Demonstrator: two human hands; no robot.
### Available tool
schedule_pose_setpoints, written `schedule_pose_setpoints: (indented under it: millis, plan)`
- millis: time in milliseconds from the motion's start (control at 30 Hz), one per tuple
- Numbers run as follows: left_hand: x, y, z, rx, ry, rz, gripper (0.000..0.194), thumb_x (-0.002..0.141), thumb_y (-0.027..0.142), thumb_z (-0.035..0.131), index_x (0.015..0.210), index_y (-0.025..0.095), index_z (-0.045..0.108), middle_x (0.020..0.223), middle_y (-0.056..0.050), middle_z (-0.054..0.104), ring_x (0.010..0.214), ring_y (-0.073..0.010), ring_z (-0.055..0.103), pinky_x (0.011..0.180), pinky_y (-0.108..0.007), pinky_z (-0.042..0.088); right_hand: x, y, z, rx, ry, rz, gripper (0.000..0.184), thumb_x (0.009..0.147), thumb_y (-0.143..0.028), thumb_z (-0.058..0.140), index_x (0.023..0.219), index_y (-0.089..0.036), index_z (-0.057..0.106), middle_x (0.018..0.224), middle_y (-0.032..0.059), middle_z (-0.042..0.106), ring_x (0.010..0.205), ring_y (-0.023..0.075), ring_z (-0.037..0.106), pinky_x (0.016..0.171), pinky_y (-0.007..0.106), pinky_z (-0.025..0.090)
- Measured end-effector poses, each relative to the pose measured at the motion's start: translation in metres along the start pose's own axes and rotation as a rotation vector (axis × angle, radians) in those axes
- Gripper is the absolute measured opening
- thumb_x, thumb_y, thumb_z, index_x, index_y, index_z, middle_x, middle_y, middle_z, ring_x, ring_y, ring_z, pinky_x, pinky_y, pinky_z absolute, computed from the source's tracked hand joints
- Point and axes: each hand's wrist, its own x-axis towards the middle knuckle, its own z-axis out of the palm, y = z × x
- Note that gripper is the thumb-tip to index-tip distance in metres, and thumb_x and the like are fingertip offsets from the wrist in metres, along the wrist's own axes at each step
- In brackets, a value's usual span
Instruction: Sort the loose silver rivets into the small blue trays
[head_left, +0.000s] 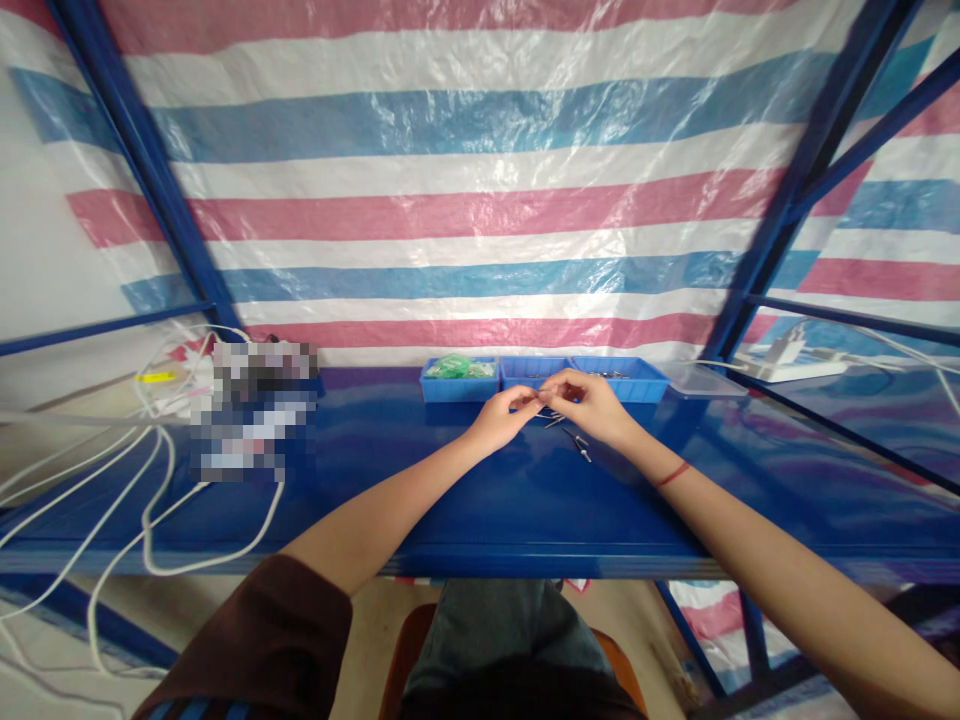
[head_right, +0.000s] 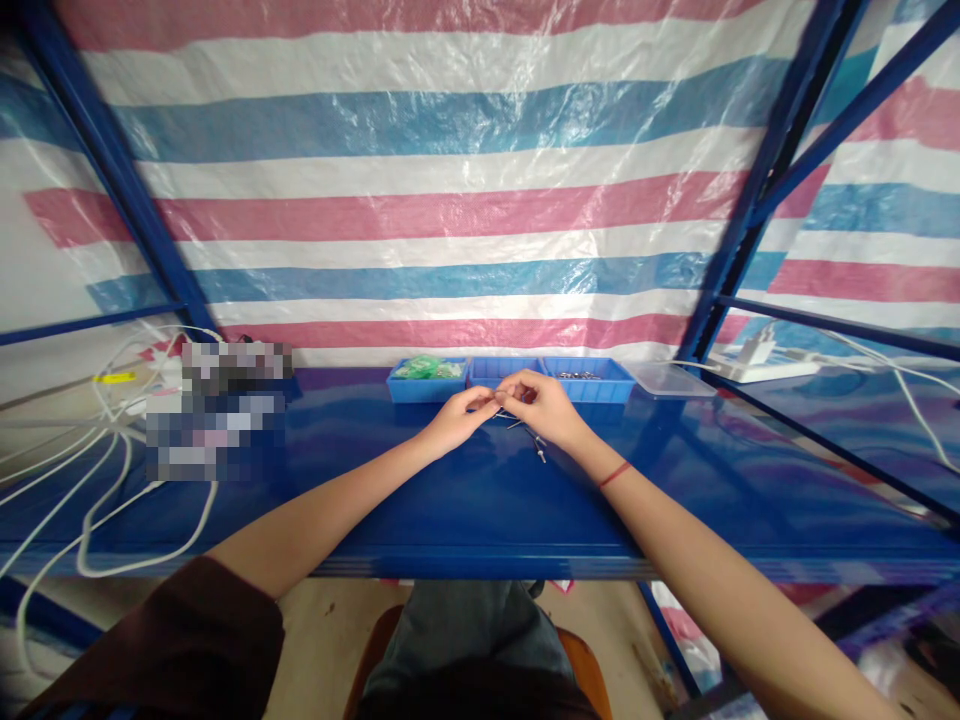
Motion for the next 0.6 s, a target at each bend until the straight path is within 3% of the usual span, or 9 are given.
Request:
schedule_pose_setpoints:
  millis: [200, 367, 467, 600]
  plan:
    - [0.001, 0.005, -0.003, 0.031, 0.185, -0.011, 0.014, 0.076, 0.027, 0.061, 0.084, 0.015, 0.062, 0.088, -0.004, 0.066, 0.082, -0.0152, 0.061, 0.079, -0.029, 0.048, 0.0, 0.005, -0.004, -0.116, -0.001, -0.029, 0.023, 0.077, -0.037, 0.055, 0.079, -0.017, 0.064, 0.075, 0.005, 0.064, 0.063, 0.0147, 0.053, 0.059, 0.029, 0.042]
    - [-0.001, 0.005, -0.003, 0.086, 0.186, -0.03, 0.022, 0.077, 0.03, 0.061, 0.095, 0.017, 0.062, 0.087, -0.004, 0.066, 0.08, -0.0153, 0.061, 0.078, -0.029, 0.049, 0.003, 0.022, -0.005, -0.065, -0.084, 0.133, 0.027, 0.076, -0.04, 0.054, 0.072, -0.016, 0.063, 0.069, 0.0042, 0.063, 0.063, 0.0156, 0.054, 0.061, 0.03, 0.042]
    - [-0.001, 0.003, -0.004, 0.166, 0.188, -0.033, 0.025, 0.079, 0.029, 0.057, 0.101, 0.017, 0.061, 0.088, -0.004, 0.065, 0.079, -0.0148, 0.061, 0.079, -0.029, 0.049, 0.006, 0.033, -0.012, 0.037, 0.085, 0.308, 0.028, 0.071, -0.043, 0.058, 0.068, -0.016, 0.061, 0.057, 0.0017, 0.056, 0.052, 0.013, 0.048, 0.052, 0.028, 0.039]
    - [-0.002, 0.001, -0.007, 0.304, 0.125, 0.011, 0.018, 0.08, 0.021, 0.054, 0.094, 0.017, 0.064, 0.088, -0.004, 0.066, 0.08, -0.015, 0.061, 0.079, -0.029, 0.048, 0.008, 0.05, -0.029, 0.157, 0.372, 0.534, 0.027, 0.069, -0.044, 0.06, 0.062, -0.018, 0.052, 0.048, -0.0013, 0.045, 0.042, 0.0096, 0.039, 0.039, 0.025, 0.032]
